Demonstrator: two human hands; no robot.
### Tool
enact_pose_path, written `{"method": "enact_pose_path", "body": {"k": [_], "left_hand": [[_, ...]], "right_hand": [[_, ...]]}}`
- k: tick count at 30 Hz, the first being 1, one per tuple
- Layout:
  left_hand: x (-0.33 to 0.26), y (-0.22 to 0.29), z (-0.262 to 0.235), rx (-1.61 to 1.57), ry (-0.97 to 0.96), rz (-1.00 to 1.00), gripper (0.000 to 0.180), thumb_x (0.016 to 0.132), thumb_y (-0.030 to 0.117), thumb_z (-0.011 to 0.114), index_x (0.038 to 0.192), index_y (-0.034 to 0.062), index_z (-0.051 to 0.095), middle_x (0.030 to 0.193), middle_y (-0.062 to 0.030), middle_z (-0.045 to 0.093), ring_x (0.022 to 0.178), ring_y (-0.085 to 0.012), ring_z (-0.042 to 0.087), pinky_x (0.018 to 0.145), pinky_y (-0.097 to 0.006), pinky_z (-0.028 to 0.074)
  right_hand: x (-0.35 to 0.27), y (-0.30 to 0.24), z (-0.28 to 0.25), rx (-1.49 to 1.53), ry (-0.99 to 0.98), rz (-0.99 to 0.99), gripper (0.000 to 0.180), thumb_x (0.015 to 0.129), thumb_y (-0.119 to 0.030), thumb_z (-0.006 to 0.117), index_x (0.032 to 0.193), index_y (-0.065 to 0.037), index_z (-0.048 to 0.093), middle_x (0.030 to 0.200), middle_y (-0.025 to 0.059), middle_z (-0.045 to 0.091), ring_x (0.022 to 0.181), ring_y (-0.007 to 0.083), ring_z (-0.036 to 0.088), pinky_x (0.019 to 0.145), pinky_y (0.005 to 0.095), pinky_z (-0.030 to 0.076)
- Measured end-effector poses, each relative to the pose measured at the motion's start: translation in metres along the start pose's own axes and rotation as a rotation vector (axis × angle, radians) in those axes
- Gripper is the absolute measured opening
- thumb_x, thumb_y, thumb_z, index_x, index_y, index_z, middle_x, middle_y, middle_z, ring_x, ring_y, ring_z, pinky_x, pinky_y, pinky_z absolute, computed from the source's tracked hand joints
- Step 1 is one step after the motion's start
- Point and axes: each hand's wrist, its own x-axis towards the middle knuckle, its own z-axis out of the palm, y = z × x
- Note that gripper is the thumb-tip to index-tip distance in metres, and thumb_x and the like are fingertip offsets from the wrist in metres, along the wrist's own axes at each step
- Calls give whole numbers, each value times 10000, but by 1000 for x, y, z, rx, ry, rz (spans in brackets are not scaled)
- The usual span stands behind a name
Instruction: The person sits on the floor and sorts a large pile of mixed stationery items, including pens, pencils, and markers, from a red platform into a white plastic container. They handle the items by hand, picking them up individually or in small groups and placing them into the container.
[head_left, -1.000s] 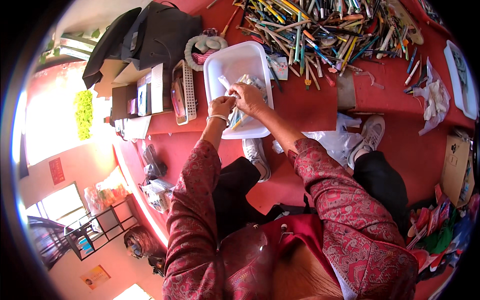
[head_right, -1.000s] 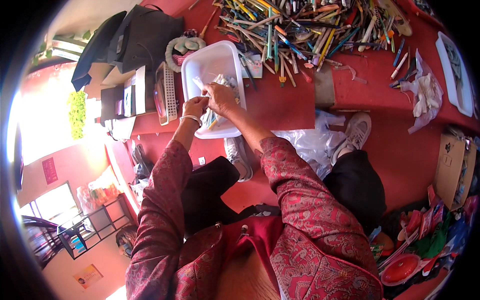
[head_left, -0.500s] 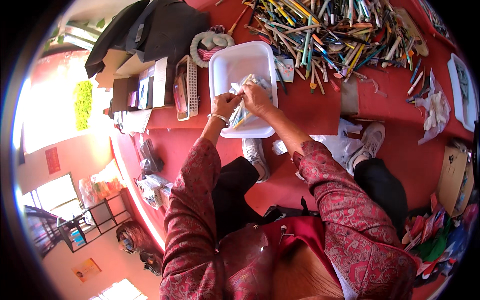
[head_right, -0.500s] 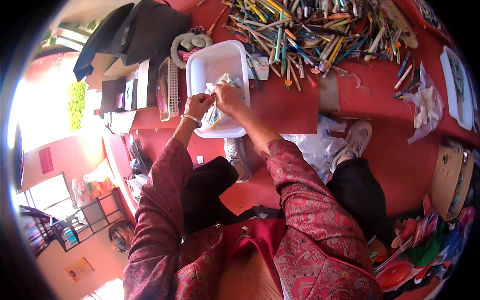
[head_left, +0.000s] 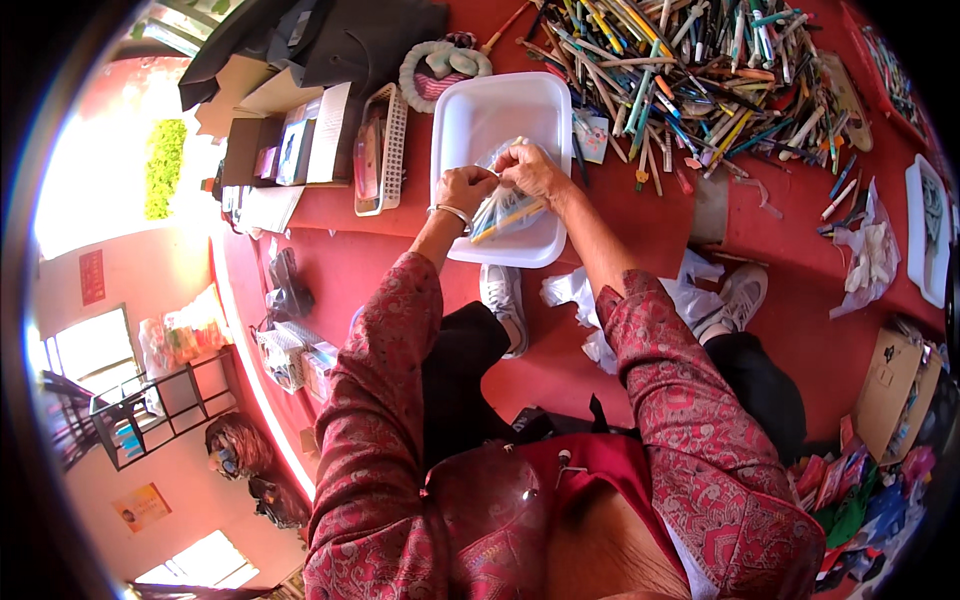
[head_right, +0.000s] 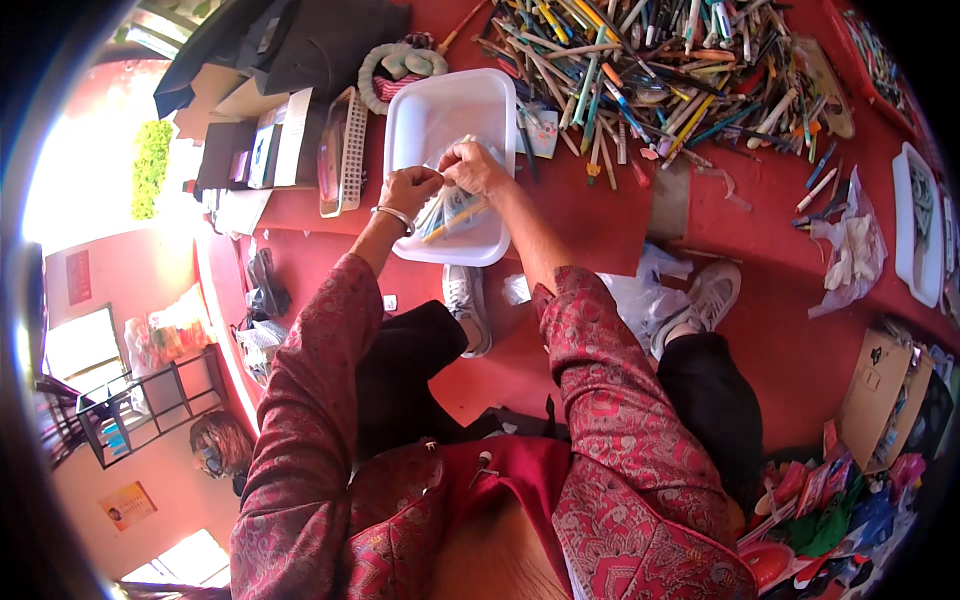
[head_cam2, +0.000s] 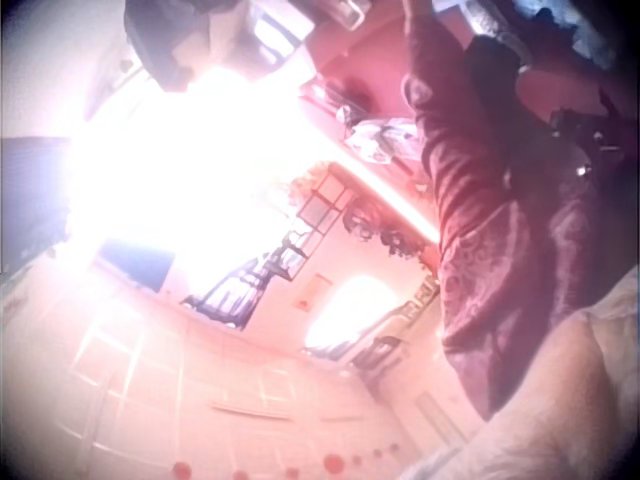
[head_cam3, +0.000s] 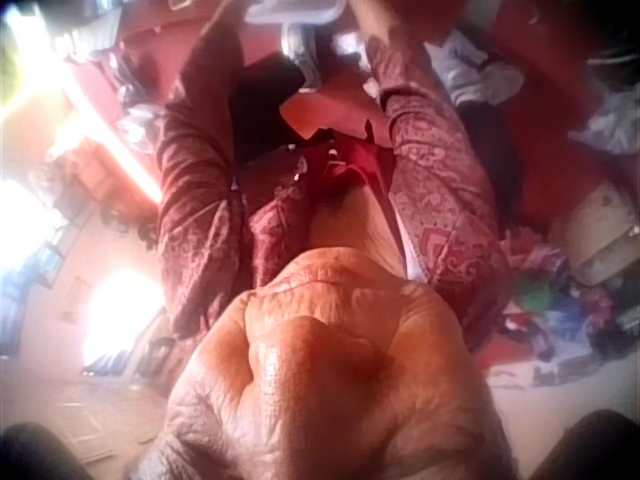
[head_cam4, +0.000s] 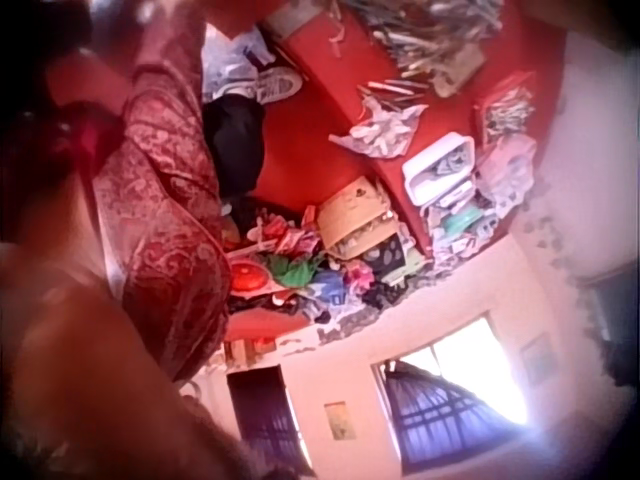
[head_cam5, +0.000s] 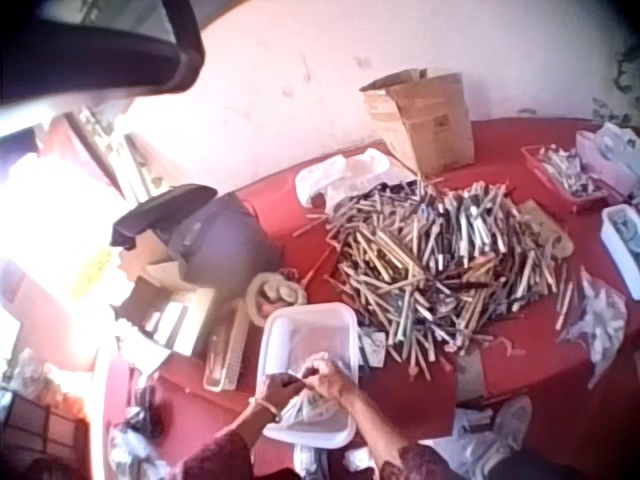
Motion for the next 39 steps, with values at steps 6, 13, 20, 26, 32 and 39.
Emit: {"method": "enact_pose_path", "body": {"k": [6, 13, 20, 26, 32, 39], "left_hand": [[6, -6, 0, -159, -60, -42, 155, 758, 164, 608, 826, 25, 609, 651, 2, 567, 550, -56, 493, 515, -197, 406], [3, -6, 1, -533, -166, -239, 111, 802, 163, 572, 831, 59, 548, 658, 22, 508, 516, -48, 417, 481, -163, 342], [3, -10, 4, -464, -99, -202, 110, 796, 158, 577, 824, 52, 566, 652, 31, 524, 526, -46, 436, 486, -174, 358], [0, -2, 4, -299, -61, -46, 106, 781, 144, 591, 779, 38, 583, 606, 33, 521, 503, -37, 415, 459, -186, 343], [2, -6, -2, -62, -32, -21, 128, 757, 138, 612, 799, 17, 619, 647, 4, 589, 545, -48, 500, 511, -196, 413], [7, -11, -19, 311, 143, 69, 122, 650, 182, 617, 688, 69, 646, 664, -106, 620, 643, -249, 608, 627, -328, 474]], "right_hand": [[11, 5, -5, 41, -9, 32, 121, 672, -27, 602, 784, -12, 558, 723, 36, 554, 649, 113, 543, 583, 214, 450], [-7, 8, 13, -540, 463, -341, 108, 653, -64, 611, 733, -16, 555, 696, 124, 592, 674, 263, 583, 632, 337, 458], [-26, 6, 34, -594, 574, -328, 131, 689, -118, 628, 676, 3, 580, 626, 141, 593, 594, 279, 586, 577, 353, 458], [-21, 19, 35, -411, 562, -238, 105, 692, -87, 625, 711, 14, 603, 612, 134, 601, 550, 206, 597, 522, 303, 461], [-16, 24, 30, -559, 546, -293, 65, 684, -80, 590, 670, -17, 592, 610, 140, 589, 585, 259, 591, 559, 346, 465], [-20, 15, 37, -802, 611, -136, 88, 669, -99, 567, 712, -28, 594, 737, 170, 596, 740, 311, 586, 650, 393, 467]]}}
